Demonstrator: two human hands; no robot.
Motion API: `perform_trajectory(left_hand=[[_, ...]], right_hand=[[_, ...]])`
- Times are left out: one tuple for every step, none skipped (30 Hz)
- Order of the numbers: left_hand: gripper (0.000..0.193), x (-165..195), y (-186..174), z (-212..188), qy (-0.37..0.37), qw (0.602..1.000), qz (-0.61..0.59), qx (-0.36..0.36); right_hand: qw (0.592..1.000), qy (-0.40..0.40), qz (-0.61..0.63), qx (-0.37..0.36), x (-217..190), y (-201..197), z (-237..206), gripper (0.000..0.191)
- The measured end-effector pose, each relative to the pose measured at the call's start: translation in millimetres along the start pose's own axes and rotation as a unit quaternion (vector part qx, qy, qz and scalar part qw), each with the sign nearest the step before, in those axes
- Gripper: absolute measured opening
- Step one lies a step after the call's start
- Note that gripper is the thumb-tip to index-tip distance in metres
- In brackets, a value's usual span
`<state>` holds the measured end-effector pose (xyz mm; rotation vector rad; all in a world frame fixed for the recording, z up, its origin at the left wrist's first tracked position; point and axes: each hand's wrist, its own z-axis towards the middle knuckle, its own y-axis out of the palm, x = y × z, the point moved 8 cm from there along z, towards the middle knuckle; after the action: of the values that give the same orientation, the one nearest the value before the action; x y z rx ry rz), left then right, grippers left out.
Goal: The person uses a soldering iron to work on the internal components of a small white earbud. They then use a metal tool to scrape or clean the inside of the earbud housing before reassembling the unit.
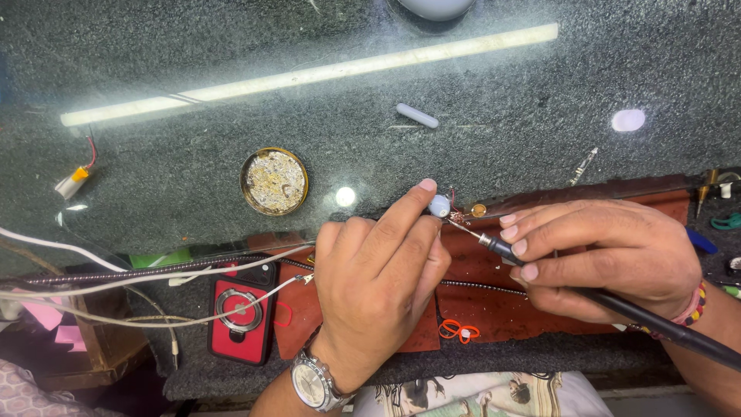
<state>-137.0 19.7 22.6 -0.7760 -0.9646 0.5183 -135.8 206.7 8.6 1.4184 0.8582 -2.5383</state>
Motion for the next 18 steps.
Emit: perform_trajectory(left_hand=[[0.024,-0.6,-0.2,-0.6,-0.001,1.000,-0.003,-0.001],[0.025,-0.8,0.1,-0.6,-0.001,1.000,-0.003,-0.003],[0.025,-1.4,0.0,-0.9,-0.003,1.000,-0.003,-0.004],[0.025,-2.0,-0.1,-1.0,-0.004,1.000,-0.003,-0.005],[0.025,-2.3,-0.2,-1.2,-0.004,1.000,-0.004,-0.006],[0.026,-2.4,-0.3,-1.4,-0.004,1.000,-0.006,-0.006],[0.026,-2.5,-0.4,-1.5,-0.004,1.000,-0.007,-0.007],[0.026,-2.9,-0.7,-1.7,-0.006,1.000,-0.006,-0.006],[0.026,-3.4,-0.9,-1.9,-0.007,1.000,-0.006,-0.006],[0.026,-3.6,-1.1,-2.2,-0.008,1.000,-0.006,-0.006],[0.026,-3.7,-1.3,-2.3,-0.008,1.000,-0.006,-0.006],[0.026,-3.7,-1.5,-2.4,-0.008,1.000,-0.007,-0.005],[0.026,-3.6,-1.8,-2.7,-0.008,1.000,-0.008,-0.004],[0.026,-3.4,-2.2,-3.0,-0.008,1.000,-0.006,-0.003],[0.026,-3.2,-2.5,-3.1,-0.007,1.000,-0.004,-0.002],[0.026,-2.8,-2.6,-3.1,-0.007,1.000,-0.002,-0.001],[0.025,-2.6,-2.5,-3.3,-0.008,1.000,0.000,-0.002],[0.024,-2.4,-2.5,-3.5,-0.010,1.000,0.001,-0.002]], right_hand=[[1.000,-0.006,0.004,0.001,0.1,0.5,-0.5,0.025],[1.000,-0.002,0.016,0.007,1.3,0.1,-1.7,0.024],[1.000,0.001,0.028,0.012,2.4,0.3,-2.8,0.023],[0.999,0.004,0.040,0.017,3.4,-0.3,-4.0,0.022],[0.998,0.012,0.056,0.021,5.1,-1.4,-5.2,0.020],[0.997,0.019,0.073,0.025,6.5,-2.9,-6.5,0.018],[0.995,0.027,0.089,0.029,7.8,-4.2,-7.6,0.016],[0.995,0.028,0.092,0.040,8.1,-6.3,-8.4,0.014],[0.994,0.029,0.095,0.052,8.4,-7.9,-9.0,0.013],[0.993,0.031,0.098,0.063,8.0,-9.3,-9.5,0.012],[0.994,0.029,0.089,0.063,6.7,-8.9,-9.2,0.014],[0.995,0.026,0.079,0.062,4.7,-8.1,-8.9,0.017],[0.995,0.024,0.069,0.062,2.1,-7.1,-8.4,0.020],[0.997,0.018,0.042,0.059,-1.5,-5.7,-7.8,0.020],[0.998,0.012,0.015,0.055,-6.1,-3.6,-7.4,0.019],[0.999,0.006,-0.012,0.052,-9.6,-2.0,-6.5,0.019],[0.998,-0.016,-0.057,0.035,-13.1,2.0,-4.4,0.023],[0.994,-0.038,-0.101,0.018,-15.8,7.2,-2.5,0.027]])
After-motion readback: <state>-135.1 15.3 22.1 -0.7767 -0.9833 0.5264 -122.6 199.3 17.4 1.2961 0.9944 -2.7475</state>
